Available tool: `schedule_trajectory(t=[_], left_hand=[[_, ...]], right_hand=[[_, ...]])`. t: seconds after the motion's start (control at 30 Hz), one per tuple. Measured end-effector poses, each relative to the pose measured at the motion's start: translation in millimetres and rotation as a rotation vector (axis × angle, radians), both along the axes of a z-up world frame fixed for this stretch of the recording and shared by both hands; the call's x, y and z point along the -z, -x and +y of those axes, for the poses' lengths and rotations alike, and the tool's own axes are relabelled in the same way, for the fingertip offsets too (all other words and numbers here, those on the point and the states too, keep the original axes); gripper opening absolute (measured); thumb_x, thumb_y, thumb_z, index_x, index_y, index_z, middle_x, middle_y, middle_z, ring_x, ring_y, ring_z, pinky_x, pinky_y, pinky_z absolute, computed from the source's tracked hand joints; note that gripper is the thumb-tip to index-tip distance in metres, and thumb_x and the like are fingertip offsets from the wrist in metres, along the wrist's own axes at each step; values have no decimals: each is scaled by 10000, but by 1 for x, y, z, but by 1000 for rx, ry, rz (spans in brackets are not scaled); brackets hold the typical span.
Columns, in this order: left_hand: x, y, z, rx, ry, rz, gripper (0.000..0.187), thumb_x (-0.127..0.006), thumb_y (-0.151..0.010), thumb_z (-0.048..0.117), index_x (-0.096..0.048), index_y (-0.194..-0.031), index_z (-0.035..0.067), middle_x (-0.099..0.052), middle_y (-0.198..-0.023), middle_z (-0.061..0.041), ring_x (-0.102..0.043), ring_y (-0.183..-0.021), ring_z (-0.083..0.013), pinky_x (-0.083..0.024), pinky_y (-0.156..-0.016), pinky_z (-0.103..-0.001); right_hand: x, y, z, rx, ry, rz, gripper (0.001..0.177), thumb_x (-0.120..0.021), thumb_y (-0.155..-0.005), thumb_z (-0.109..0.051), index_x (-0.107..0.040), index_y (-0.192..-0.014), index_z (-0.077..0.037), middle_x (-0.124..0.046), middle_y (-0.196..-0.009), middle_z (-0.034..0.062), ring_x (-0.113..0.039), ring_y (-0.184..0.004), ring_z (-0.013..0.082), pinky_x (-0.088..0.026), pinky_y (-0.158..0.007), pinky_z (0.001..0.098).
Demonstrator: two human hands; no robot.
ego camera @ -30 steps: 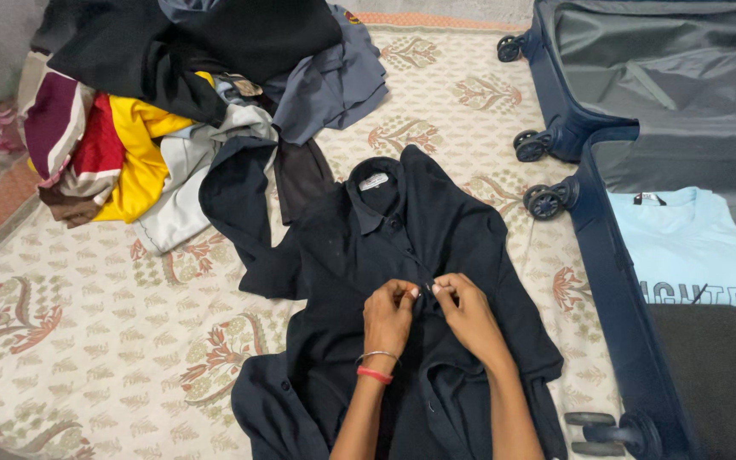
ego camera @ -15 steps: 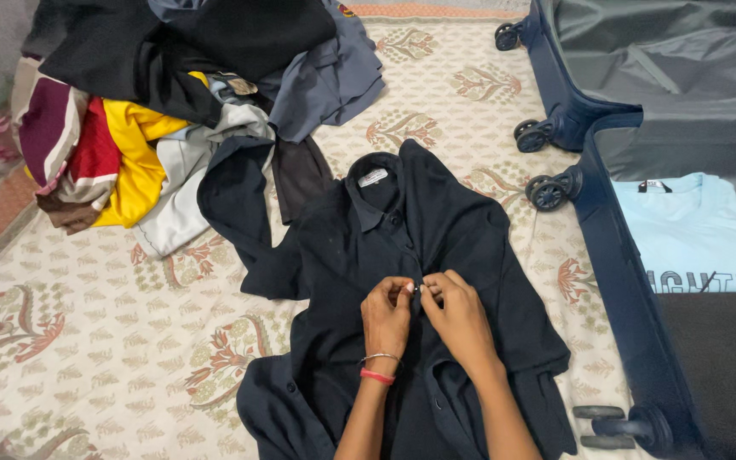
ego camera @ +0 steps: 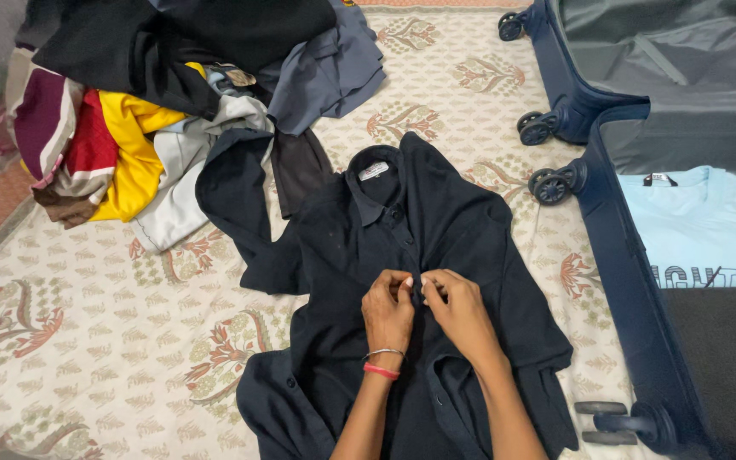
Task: The person buttons a black shirt and folds it on a bed near a suitcase.
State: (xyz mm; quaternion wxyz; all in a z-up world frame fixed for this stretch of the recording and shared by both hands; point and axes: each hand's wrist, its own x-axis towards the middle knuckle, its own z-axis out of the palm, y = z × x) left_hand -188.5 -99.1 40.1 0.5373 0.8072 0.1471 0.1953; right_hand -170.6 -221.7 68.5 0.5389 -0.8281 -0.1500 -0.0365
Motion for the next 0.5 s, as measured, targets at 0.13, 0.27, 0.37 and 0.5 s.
schedule_trajectory(t=[0.13,0.27,0.37,0.5], left_hand=[[-1,2,0,7,-26,3,148,-668,-930,142,-732,-930,9,-776,-860,-130,-751,-770,-257,-569,-732,-358],[-6,6,0,32,94,-20,139,-649,-932,114,-735,-959,8,-777,-874,-131,-766,-796,-242,-592,-734,-346],[-8,6,0,38,124,4,137,-644,-939,105,-736,-963,6,-780,-882,-128,-769,-810,-230,-600,-740,-337],[-9,6,1,47,169,44,156,-639,-937,103,-747,-991,4,-784,-897,-123,-772,-816,-208,-607,-729,-325]], right_hand=[[-2,0,2,32,34,-5,184,-699,-903,-111,-745,-1008,33,-778,-841,119,-749,-713,172,-568,-638,292],[-5,1,4,64,85,77,182,-728,-880,-130,-736,-996,10,-779,-813,106,-752,-706,162,-559,-607,301],[-2,2,4,72,95,48,169,-732,-880,-128,-722,-976,10,-774,-830,106,-755,-719,167,-571,-629,300],[3,-1,5,84,109,2,165,-730,-879,-120,-703,-977,11,-762,-858,110,-746,-724,195,-576,-642,318]])
